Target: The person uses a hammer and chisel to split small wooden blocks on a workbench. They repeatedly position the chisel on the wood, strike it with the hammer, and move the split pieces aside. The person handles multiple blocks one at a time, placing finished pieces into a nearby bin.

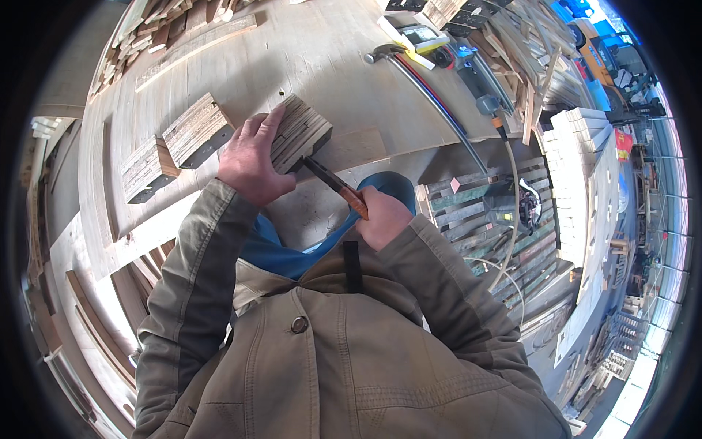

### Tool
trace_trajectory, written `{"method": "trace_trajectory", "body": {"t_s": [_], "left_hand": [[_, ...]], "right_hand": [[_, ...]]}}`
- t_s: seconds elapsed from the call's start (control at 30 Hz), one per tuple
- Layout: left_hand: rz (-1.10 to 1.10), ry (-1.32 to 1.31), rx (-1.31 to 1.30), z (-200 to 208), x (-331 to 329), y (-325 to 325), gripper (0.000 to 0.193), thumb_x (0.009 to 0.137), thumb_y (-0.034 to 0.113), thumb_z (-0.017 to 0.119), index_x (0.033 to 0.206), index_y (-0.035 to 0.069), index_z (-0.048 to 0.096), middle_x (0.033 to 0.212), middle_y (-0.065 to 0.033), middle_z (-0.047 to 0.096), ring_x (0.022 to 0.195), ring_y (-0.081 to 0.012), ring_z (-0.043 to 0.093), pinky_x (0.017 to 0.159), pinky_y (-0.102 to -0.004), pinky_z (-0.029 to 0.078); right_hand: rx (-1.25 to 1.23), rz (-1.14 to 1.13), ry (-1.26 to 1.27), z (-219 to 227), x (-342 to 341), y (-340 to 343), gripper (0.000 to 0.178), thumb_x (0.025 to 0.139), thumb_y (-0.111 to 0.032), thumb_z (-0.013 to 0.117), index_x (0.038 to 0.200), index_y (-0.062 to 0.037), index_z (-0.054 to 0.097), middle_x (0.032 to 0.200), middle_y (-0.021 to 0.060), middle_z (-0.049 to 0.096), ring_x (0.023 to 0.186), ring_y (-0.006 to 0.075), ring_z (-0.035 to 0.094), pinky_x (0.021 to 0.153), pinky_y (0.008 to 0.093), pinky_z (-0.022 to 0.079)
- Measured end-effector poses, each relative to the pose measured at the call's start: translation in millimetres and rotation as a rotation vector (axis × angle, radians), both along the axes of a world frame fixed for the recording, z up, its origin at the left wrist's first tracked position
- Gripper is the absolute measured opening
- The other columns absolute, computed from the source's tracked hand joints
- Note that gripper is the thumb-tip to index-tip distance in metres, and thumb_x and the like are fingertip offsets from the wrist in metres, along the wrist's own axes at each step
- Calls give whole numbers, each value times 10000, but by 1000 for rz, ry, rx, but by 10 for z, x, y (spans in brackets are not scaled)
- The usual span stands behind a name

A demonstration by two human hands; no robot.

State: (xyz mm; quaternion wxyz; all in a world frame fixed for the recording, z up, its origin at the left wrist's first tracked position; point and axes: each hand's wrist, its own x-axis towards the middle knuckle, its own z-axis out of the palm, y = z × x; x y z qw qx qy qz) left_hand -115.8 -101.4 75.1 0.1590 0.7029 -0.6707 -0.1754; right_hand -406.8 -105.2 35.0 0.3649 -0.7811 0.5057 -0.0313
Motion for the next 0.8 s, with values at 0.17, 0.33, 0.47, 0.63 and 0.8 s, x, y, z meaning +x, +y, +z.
{"method": "trace_trajectory", "body": {"t_s": [0.17,0.33,0.47,0.63,0.8], "left_hand": [[2,5,7,2,-6,-4,1118,711,320,856,1690,113,356,1574,-196,503,1467,-394,494,1228,-451,458],[7,-5,-10,-25,-17,6,1121,708,323,863,1686,112,360,1568,-194,506,1461,-401,496,1226,-456,461],[-5,-1,-81,-71,-21,13,1113,686,299,866,1674,123,385,1537,-189,530,1415,-404,536,1187,-470,496],[-8,-14,-147,-98,-33,10,1107,653,253,870,1661,160,421,1483,-169,569,1353,-401,584,1136,-489,532],[-50,-37,-80,-49,-19,-9,1115,700,321,870,1683,135,378,1539,-175,535,1410,-402,540,1166,-465,515]], "right_hand": [[7,14,100,52,30,-38,385,847,-152,770,1172,-31,602,916,254,688,955,499,678,801,569,509],[-26,7,97,-14,87,31,326,872,-141,727,1149,-35,593,893,259,690,924,507,681,793,589,513],[-3,-29,87,-91,124,110,239,909,-128,670,1114,-31,593,906,270,711,918,518,692,807,599,532],[18,-101,-8,-244,194,258,210,896,-108,673,1062,-32,568,905,272,709,923,526,687,799,598,528],[48,-206,-71,-401,249,398,253,855,-67,674,1095,-18,613,849,241,667,828,467,677,731,510,515]]}}
